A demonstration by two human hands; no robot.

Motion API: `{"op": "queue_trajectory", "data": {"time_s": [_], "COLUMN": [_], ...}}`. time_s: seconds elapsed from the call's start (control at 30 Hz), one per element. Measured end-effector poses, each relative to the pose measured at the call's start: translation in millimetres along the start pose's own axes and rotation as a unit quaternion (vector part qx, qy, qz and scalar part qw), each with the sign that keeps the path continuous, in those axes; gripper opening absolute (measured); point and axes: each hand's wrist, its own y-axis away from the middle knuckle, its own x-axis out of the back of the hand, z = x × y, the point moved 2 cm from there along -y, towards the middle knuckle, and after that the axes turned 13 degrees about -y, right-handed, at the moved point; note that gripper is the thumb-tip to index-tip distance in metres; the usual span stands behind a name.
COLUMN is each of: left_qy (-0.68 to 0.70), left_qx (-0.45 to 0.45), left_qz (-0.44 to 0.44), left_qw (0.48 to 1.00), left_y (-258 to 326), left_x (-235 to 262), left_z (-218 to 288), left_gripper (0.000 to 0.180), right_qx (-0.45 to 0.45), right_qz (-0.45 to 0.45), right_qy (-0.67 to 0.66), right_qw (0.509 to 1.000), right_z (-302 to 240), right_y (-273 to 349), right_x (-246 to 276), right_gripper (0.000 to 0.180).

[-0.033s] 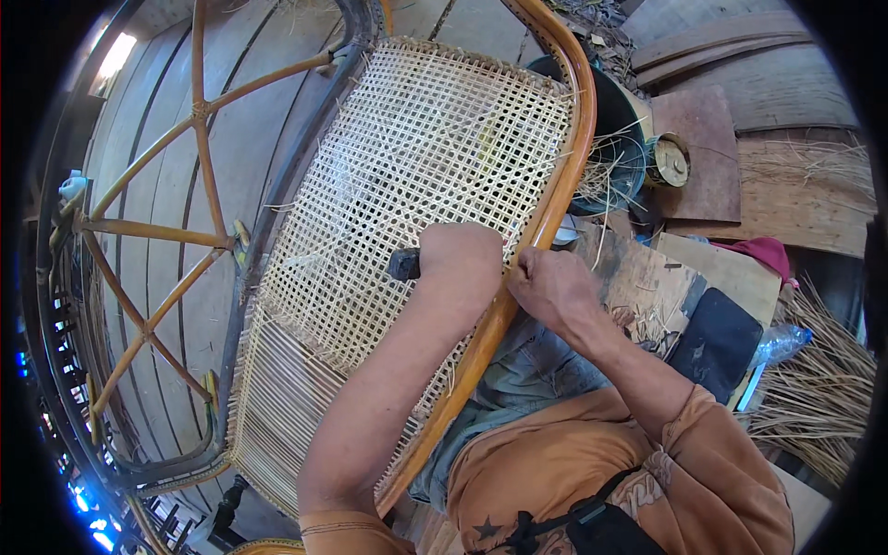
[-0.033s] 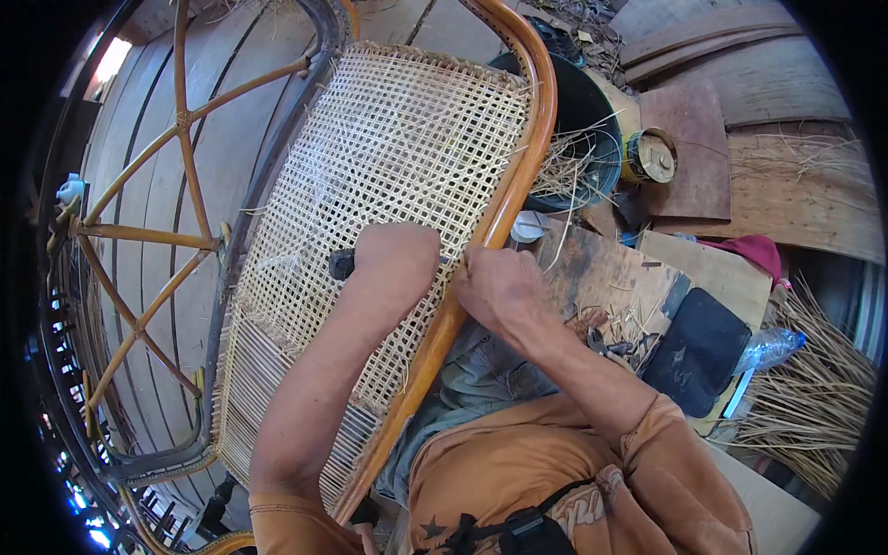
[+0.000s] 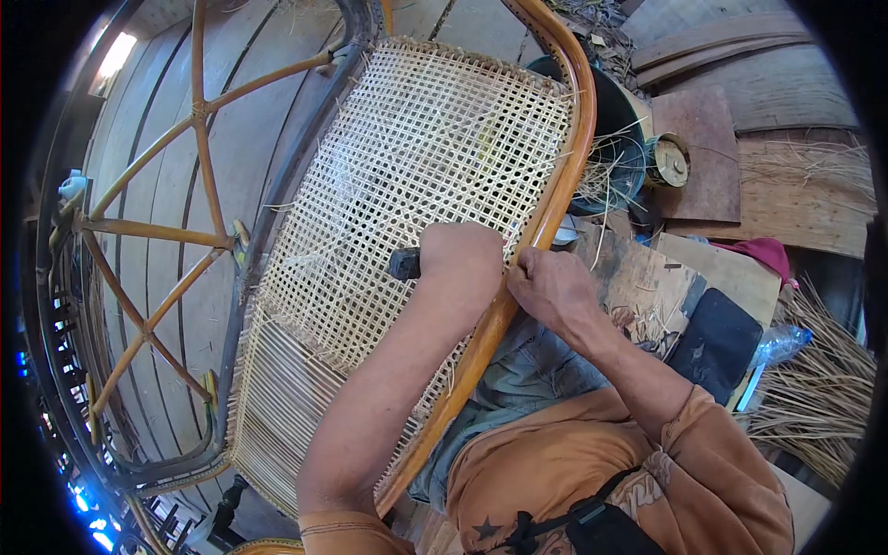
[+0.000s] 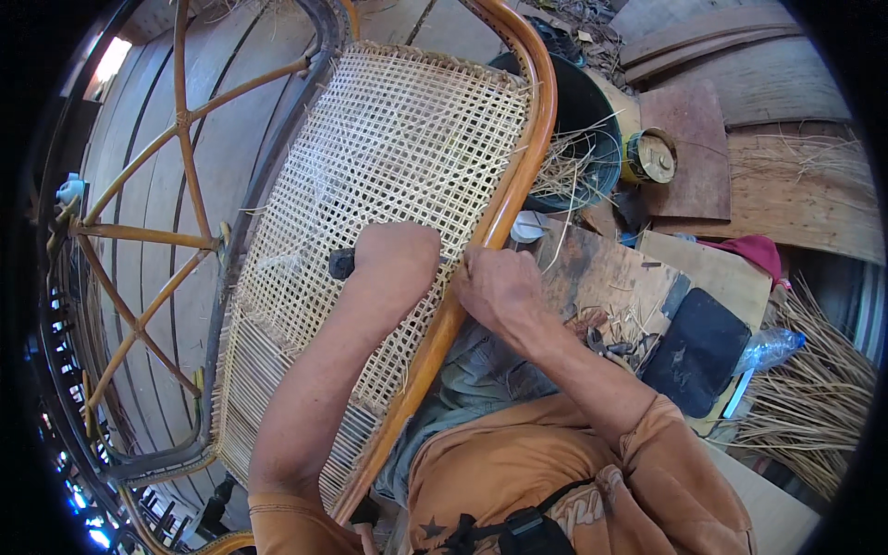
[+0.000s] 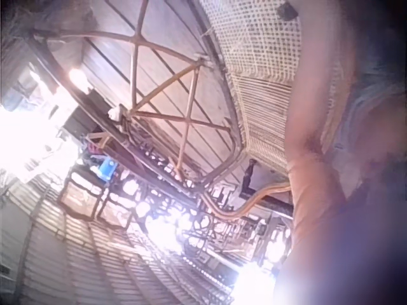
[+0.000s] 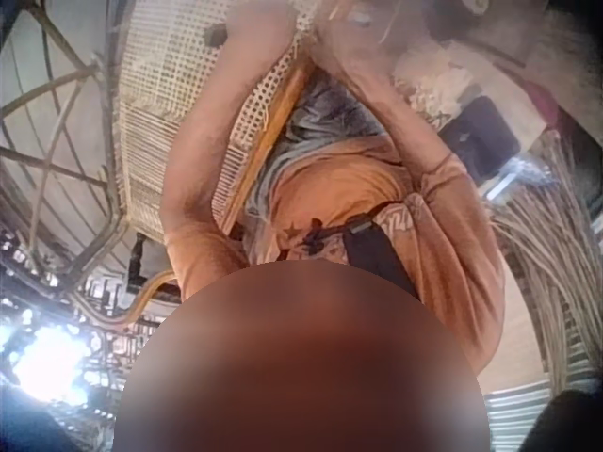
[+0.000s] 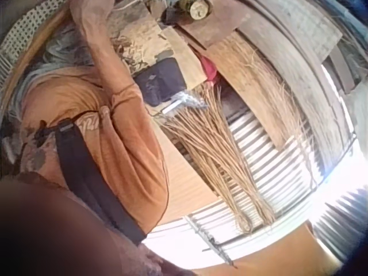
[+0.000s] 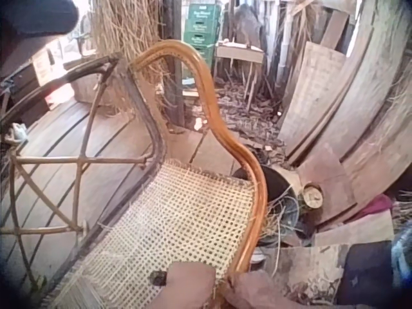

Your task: Repairing the weaving of a rattan chair frame using small nails and manual tools.

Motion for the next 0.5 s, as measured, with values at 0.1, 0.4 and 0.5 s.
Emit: {"op": "queue_trajectory", "data": {"time_s": [0.1,0.4,0.5], "left_qy": [-0.008,-0.048,-0.041], "left_qx": [0.010,-0.049,-0.051], "left_qz": [-0.011,0.031,0.042], "left_qw": [1.000,0.997,0.997], "left_y": [-0.2,-7.4,-10.3], "left_x": [1.4,-4.9,-15.5], "left_z": [1.5,-1.1,-9.1], "left_gripper": [0.016,0.015,0.016], "right_qx": [0.014,0.076,0.089], "right_qz": [0.025,0.092,0.100], "right_qy": [-0.037,-0.011,-0.006], "right_qw": [0.999,0.993,0.991], "right_z": [10.6,17.7,13.9], "right_y": [0.2,11.1,12.0], "right_x": [-7.0,-16.8,-17.0], "right_gripper": [0.023,0.023,0.022]}}
